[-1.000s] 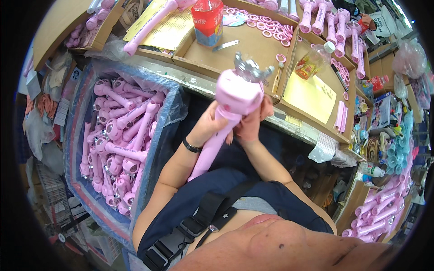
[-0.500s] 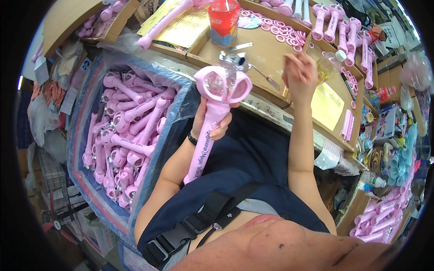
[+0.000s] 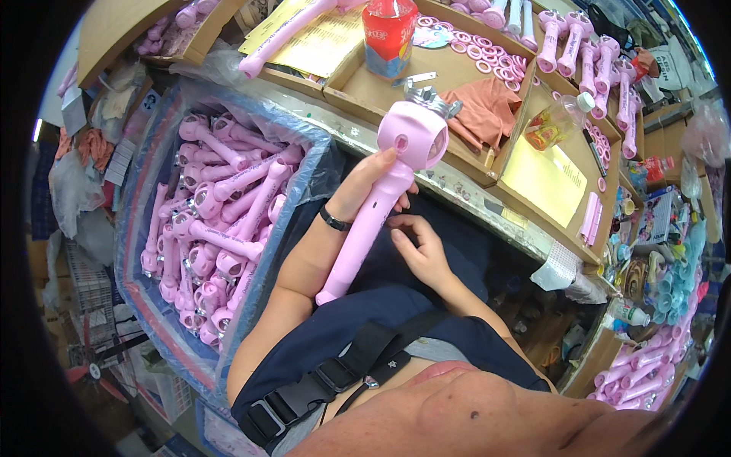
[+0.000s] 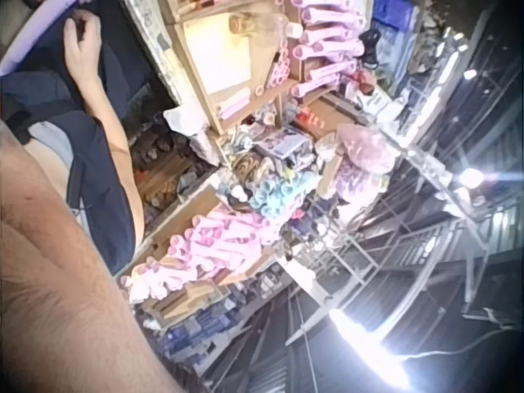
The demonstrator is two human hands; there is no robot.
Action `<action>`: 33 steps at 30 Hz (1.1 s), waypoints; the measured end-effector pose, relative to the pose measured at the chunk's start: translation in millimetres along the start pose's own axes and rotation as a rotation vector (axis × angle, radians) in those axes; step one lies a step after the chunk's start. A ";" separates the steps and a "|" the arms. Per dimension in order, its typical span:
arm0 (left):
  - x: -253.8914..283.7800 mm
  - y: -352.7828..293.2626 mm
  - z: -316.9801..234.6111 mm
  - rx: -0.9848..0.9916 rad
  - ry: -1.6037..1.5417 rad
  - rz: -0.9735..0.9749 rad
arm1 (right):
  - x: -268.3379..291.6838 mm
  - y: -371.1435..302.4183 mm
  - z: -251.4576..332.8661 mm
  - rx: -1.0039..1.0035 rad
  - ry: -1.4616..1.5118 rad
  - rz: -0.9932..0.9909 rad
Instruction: The person assembles pink light sticks by attaching a silver crown to the top, wiping the surface with a cloth, and using a small tool to adjust or clean parts. Finished units are placed into a bin.
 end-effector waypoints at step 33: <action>22.9 -7.0 -81.6 -0.698 0.338 -0.420 | 26.1 -14.1 11.7 -0.104 -0.285 0.037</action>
Point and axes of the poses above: each hand's wrist, its own y-axis towards the middle knuckle, its own x-axis out of the back of the hand, z = x × y, the point moved 10 cm from there along y, towards the middle knuckle, and after that the axes turned 6 degrees about x, right-handed, at the moved point
